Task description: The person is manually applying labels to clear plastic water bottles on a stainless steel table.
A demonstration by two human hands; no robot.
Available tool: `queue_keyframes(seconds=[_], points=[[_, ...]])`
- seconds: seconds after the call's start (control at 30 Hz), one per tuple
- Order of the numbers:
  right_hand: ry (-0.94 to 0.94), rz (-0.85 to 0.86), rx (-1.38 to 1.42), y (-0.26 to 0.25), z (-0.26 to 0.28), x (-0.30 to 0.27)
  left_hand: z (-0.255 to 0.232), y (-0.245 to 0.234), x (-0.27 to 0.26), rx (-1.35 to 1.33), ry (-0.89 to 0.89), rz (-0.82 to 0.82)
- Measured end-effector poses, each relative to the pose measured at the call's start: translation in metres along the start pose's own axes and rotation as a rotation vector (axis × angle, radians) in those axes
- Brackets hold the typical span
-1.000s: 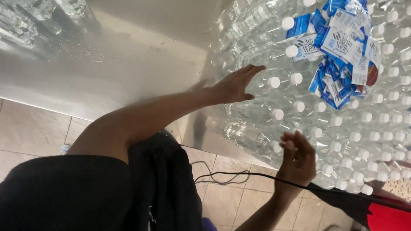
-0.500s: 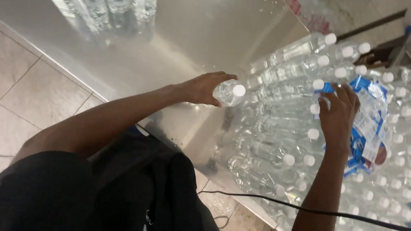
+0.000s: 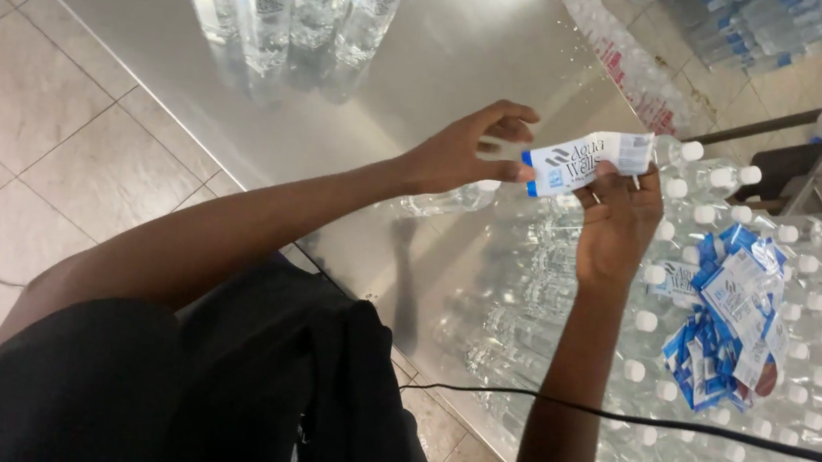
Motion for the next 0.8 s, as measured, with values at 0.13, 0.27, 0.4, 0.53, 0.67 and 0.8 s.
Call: queue_keyframes(seconds=[0.13,0.27,0.4,0.53,0.67,0.8], points=[[-0.015,-0.038,0.070,0.049,-0.013,-0.017,0.008,-0.014,0.007,-0.168,0.037,-0.161],[0.013,-0.077,0.000,0.064,-0.022,-0.025,0.014,-0.038,-0.001,-0.103,-0.045,-0.271],[0.006,-0.317,-0.437,0.061,-0.027,-0.026,0.022,-0.015,-0.012,-0.026,-0.126,-0.193],[-0.334,-0.545,-0.744,0.078,-0.018,-0.055,0.039,-0.004,0.001,-0.245,-0.097,-0.209],[-0.806,-0.493,-1.093,0.122,-0.028,-0.102,0.031,0.015,0.002,-0.374,-0.215,-0.301],[-0.891,-0.595,-1.473,0.072,-0.038,-0.086,0.027,0.050,-0.022,-0.345,-0.141,-0.096]])
Point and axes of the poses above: each hand's wrist, its own x-axis towards the middle knuckle, its own y-axis out of the palm, z = x × y, the point moved 8 cm from there along x, towards the middle knuckle, and after that the axes turned 7 degrees about -x, right-handed, at the moved point
